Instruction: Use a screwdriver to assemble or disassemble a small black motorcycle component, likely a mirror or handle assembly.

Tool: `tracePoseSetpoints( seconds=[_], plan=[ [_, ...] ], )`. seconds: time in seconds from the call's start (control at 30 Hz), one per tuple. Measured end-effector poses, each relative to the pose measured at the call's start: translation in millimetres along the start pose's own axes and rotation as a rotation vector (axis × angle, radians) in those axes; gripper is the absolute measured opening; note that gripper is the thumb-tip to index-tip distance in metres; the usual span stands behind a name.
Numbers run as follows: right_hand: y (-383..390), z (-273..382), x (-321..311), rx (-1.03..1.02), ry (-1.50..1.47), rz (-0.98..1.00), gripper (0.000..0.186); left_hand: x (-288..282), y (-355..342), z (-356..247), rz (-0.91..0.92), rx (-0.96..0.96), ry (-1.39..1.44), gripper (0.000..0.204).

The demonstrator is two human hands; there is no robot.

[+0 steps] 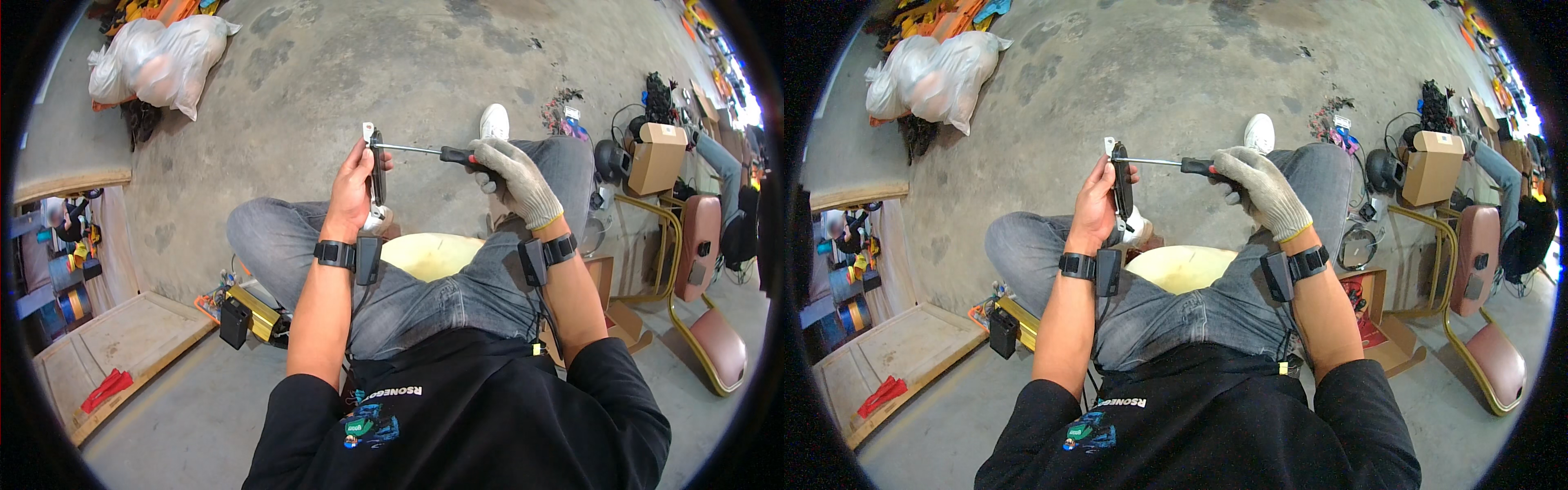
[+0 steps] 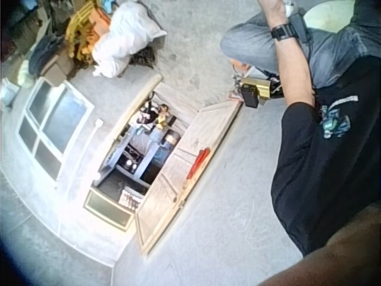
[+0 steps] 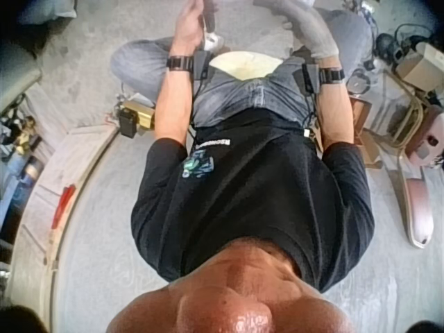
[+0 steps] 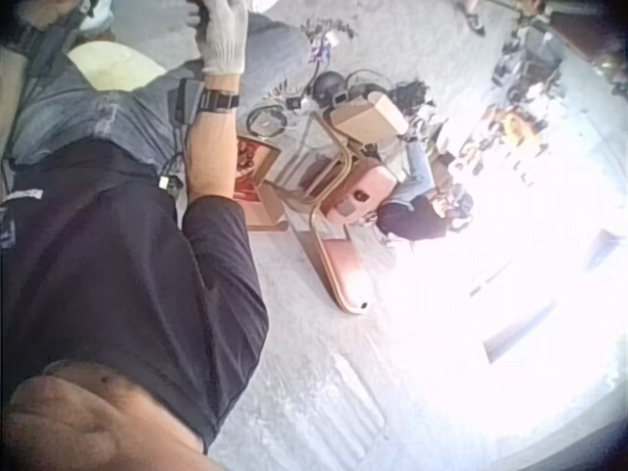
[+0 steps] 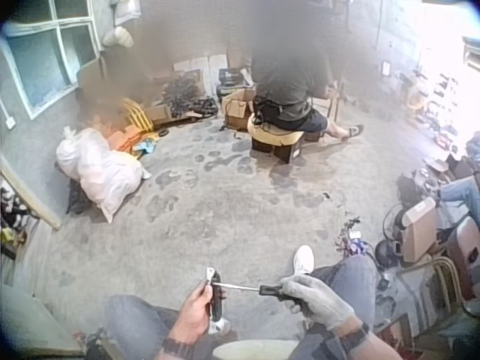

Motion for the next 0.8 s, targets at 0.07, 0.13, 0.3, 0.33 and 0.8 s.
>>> tracePoseSetpoints(
  seconds=[0.07,0.13,0.3,0.33,0.8],
  plan=[
    [0.3,-0.2,-0.4,-0.003,-0.004,-0.002,0.036,-0.1,0.5,-0.3,-0.004,-0.002,-0.001,0.037],
    [0.9,0.1,0.0,0.008,0.001,0.016,0.036,-0.2,0.8,-0.5,-0.009,-0.004,-0.001,0.038],
    [4.6,-3.2,-1.1,0.082,-0.047,-0.014,0.038,-0.6,0.0,-0.8,-0.015,0.006,-0.031,0.038],
    [5.3,-4.6,-2.0,0.101,-0.063,-0.019,0.039,-0.6,-0.5,-0.5,-0.013,0.005,-0.031,0.038],
    [-2.1,-2.7,-6.7,-0.123,0.091,-0.013,0.036,-2.3,0.1,-1.3,-0.008,-0.021,-0.082,0.039]
  ],
)
Point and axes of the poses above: each hand's wrist, its own y-axis away from the middle knuckle, its own x-axis out of the palm, z = x × y, the point moved 5 cm from there along -y, towards the middle knuckle, and after that the axes turned 12 degrees about z, right-handed, at the moved point
